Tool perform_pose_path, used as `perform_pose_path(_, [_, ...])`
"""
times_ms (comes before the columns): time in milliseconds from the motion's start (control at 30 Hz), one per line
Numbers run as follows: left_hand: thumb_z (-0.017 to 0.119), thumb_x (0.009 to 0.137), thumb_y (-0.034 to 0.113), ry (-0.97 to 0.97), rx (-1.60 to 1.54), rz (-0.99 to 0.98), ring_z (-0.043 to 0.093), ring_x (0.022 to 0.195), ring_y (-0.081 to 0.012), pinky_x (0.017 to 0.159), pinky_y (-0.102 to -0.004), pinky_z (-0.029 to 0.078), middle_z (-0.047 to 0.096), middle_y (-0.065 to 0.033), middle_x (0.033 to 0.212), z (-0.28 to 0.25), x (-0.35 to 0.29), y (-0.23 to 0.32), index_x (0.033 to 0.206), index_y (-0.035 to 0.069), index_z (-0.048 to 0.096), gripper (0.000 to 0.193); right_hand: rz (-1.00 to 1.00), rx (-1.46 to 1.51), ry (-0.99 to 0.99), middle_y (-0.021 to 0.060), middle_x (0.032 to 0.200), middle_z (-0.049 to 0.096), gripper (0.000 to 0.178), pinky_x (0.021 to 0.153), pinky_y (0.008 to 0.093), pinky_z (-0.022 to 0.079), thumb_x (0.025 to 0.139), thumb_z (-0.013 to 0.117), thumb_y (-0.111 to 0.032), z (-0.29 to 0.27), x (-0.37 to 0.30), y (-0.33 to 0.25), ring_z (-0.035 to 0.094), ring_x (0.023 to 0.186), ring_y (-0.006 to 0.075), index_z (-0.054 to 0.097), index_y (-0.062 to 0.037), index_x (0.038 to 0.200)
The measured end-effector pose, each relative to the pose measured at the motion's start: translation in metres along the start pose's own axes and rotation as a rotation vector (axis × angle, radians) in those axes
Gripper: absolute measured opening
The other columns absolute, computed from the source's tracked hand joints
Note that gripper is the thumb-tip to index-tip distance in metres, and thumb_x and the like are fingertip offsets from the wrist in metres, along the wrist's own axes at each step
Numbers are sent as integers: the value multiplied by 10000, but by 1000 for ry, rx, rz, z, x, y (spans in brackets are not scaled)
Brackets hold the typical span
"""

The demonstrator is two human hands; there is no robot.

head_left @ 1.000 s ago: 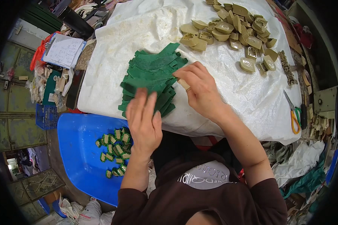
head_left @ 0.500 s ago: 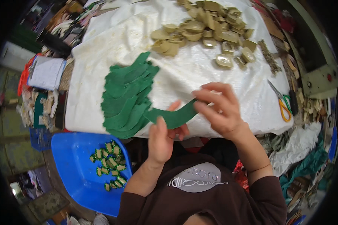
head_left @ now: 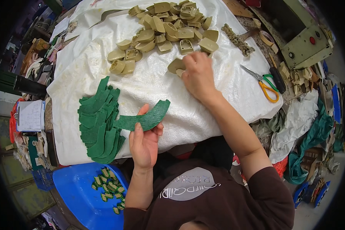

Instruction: The person repeatedly picks up a green glittery fabric piece and a beige plastic shoe part, then wraps the fabric around the plastic part by hand. The finished units are placed into a blue bin, while the remaining parts are kept on a white cloth on the table.

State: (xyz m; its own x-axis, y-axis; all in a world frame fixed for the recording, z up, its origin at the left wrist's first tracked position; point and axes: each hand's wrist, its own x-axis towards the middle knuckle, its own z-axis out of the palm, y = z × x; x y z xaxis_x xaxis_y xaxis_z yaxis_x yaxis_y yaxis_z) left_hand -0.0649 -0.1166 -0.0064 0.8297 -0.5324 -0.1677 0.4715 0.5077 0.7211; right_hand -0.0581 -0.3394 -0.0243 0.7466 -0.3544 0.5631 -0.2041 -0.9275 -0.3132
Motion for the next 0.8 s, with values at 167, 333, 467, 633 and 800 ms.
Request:
perform_pose_path(167, [368, 1005, 259, -91, 121, 27, 534, 772, -141, 652, -261, 412, 598, -106, 949, -16, -4, 0, 1362, -55, 352, 476, -114, 473, 7, 120, 976, 578, 302, 794, 374, 469, 700, 568, 83, 1, -7, -8, 545, 932, 311, 583, -43, 973])
perform_pose_path(333, [363, 1009, 260, -59, 187, 40, 526, 763, -135, 654, -262, 406, 591, -100, 954, -21, -13, 5, 1356, -62, 357, 473, 115, 1081, -60, 95, 998, 584, 287, 832, 320, 473, 829, 563, 76, -37, -18, -33, 588, 926, 208, 550, -33, 1094])
perform_pose_path(467, [353, 1013, 230, 0, 203, 75, 514, 791, -114, 691, -257, 408, 586, -85, 1009, -11, -19, 11, 1331, -73, 395, 441, 135, 1340, -141, 144, 1111, 598, 353, 858, 330, 476, 845, 609, 21, -74, -56, -71, 596, 975, 222, 528, -24, 1186])
perform_pose_path(633, [352, 1013, 180, -50, 193, 91, 546, 991, -133, 850, -271, 442, 579, -117, 1122, 7, -29, 10, 1286, -93, 444, 397, -147, 1008, 1, 207, 1102, 598, 374, 765, 363, 512, 756, 592, 112, -70, -75, -88, 611, 953, 311, 534, -23, 1099])
perform_pose_path(800, [360, 1009, 144, -132, 209, 100, 555, 1070, -172, 914, -290, 454, 556, -159, 1213, 8, -35, 12, 1275, -109, 457, 379, -307, 935, 160, 181, 1083, 610, 444, 764, 396, 509, 673, 593, 147, -57, -74, -89, 601, 945, 349, 516, -54, 1062])
